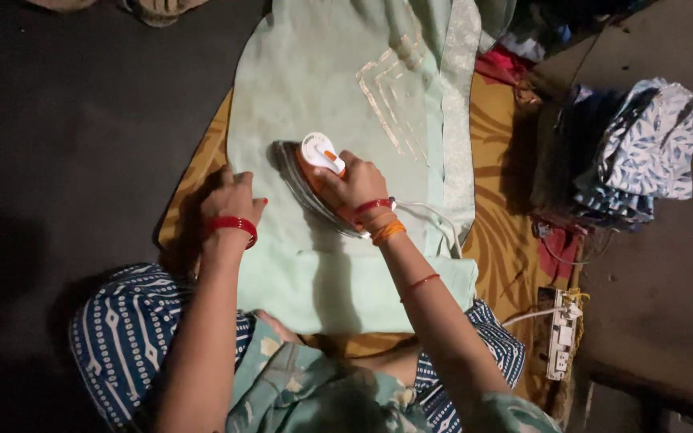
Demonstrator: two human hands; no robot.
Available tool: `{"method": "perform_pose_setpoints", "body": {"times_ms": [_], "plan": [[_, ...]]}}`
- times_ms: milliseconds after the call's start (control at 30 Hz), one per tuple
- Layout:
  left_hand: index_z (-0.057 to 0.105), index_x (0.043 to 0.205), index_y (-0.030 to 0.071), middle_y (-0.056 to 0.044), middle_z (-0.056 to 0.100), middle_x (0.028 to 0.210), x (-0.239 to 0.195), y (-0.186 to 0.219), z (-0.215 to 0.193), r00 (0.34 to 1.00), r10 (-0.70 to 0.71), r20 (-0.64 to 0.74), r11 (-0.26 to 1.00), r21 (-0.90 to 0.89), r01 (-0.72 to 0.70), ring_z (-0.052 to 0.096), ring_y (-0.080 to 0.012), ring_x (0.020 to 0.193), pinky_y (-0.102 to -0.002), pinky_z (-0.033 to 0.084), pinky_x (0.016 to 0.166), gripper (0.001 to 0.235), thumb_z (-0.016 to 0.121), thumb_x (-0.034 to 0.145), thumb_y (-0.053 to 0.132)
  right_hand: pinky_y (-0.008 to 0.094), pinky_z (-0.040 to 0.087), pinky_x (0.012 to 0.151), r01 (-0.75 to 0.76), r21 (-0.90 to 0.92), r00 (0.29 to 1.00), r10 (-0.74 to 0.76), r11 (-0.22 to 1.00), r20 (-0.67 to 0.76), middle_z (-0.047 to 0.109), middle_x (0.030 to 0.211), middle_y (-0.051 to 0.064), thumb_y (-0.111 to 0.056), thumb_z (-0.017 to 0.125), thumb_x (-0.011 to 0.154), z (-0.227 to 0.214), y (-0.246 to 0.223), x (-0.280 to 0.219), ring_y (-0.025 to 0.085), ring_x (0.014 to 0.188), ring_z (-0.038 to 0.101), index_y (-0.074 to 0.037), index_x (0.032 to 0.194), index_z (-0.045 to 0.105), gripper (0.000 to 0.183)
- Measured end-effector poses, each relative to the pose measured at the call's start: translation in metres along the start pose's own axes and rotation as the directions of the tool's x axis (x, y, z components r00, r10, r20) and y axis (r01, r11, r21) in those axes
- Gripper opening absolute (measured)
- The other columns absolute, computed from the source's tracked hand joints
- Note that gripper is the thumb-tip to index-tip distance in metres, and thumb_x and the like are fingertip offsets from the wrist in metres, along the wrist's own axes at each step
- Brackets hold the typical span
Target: Ironing a light green fabric on a mat on the floor using a handheld iron.
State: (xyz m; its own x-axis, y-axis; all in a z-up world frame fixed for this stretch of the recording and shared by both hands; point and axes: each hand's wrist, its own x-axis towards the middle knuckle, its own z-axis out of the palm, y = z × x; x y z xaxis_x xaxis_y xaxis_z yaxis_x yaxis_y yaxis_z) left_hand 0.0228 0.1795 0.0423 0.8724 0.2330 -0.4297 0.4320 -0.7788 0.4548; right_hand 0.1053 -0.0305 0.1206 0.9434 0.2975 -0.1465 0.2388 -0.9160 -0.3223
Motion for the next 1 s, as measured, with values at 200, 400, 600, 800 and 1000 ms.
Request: {"method": "perform_pose_setpoints", "body": {"times_ms": [200, 400, 600, 800, 1000], "plan": [[0.063, 0.132, 0.008, -0.018, 0.057, 0.14, 0.002, -0.005, -0.008, 1.0, 0.007, 0.008, 1.0, -0.022, -0.007, 0.071, -0.0414, 0.103, -0.051, 0.058, 0.086, 0.046, 0.067, 0.099, 0.04, 0.049, 0.054, 0.068, -0.088, 0.082, 0.984, 0.099, 0.993, -0.151, 0.073, 0.082, 0.02, -0.063, 0.071, 0.085, 0.012, -0.008, 0.042, 0.041, 0.08, 0.07, -0.005, 0.097, 0.071, 0.059], [0.067, 0.124, 0.01, -0.019, 0.064, 0.131, -0.004, -0.03, 0.001, 0.992, 0.089, 0.086, 0.993, 0.068, -0.095, 0.065, -0.0406, 0.113, -0.053, 0.053, 0.092, 0.04, 0.063, 0.099, 0.042, 0.047, 0.055, 0.069, 0.002, 0.128, 0.992, 0.014, 0.992, -0.127, 0.073, 0.085, 0.02, -0.059, 0.07, 0.085, 0.003, -0.009, 0.023, 0.041, 0.079, 0.07, -0.007, 0.106, 0.071, 0.057], [0.064, 0.128, 0.007, -0.02, 0.065, 0.131, -0.051, -0.036, -0.015, 0.998, 0.049, 0.039, 0.999, -0.017, -0.048, 0.067, -0.0393, 0.115, -0.05, 0.057, 0.091, 0.044, 0.062, 0.099, 0.04, 0.047, 0.055, 0.072, 0.271, 0.14, 0.958, -0.281, 0.952, 0.06, 0.072, 0.083, 0.022, -0.056, 0.07, 0.087, -0.009, -0.021, -0.04, 0.042, 0.079, 0.069, -0.006, 0.107, 0.072, 0.054], [0.061, 0.132, 0.011, -0.017, 0.059, 0.138, -0.062, -0.024, -0.023, 0.994, 0.093, 0.065, 0.996, 0.0, -0.093, 0.064, -0.0393, 0.117, -0.052, 0.052, 0.095, 0.045, 0.062, 0.097, 0.04, 0.049, 0.055, 0.068, 0.259, 0.012, 0.965, -0.259, 0.966, 0.052, 0.072, 0.081, 0.022, -0.059, 0.069, 0.084, 0.001, -0.031, -0.048, 0.042, 0.077, 0.07, -0.009, 0.113, 0.07, 0.059], [0.055, 0.137, 0.013, -0.014, 0.053, 0.142, -0.035, -0.028, 0.005, 0.983, 0.177, 0.045, 0.982, -0.077, -0.173, 0.061, -0.0396, 0.119, -0.053, 0.051, 0.095, 0.055, 0.066, 0.092, 0.043, 0.049, 0.056, 0.071, 0.115, 0.036, 0.993, -0.114, 0.993, -0.014, 0.073, 0.081, 0.021, -0.06, 0.069, 0.086, 0.015, -0.033, -0.023, 0.042, 0.079, 0.07, -0.008, 0.1, 0.07, 0.054]]}}
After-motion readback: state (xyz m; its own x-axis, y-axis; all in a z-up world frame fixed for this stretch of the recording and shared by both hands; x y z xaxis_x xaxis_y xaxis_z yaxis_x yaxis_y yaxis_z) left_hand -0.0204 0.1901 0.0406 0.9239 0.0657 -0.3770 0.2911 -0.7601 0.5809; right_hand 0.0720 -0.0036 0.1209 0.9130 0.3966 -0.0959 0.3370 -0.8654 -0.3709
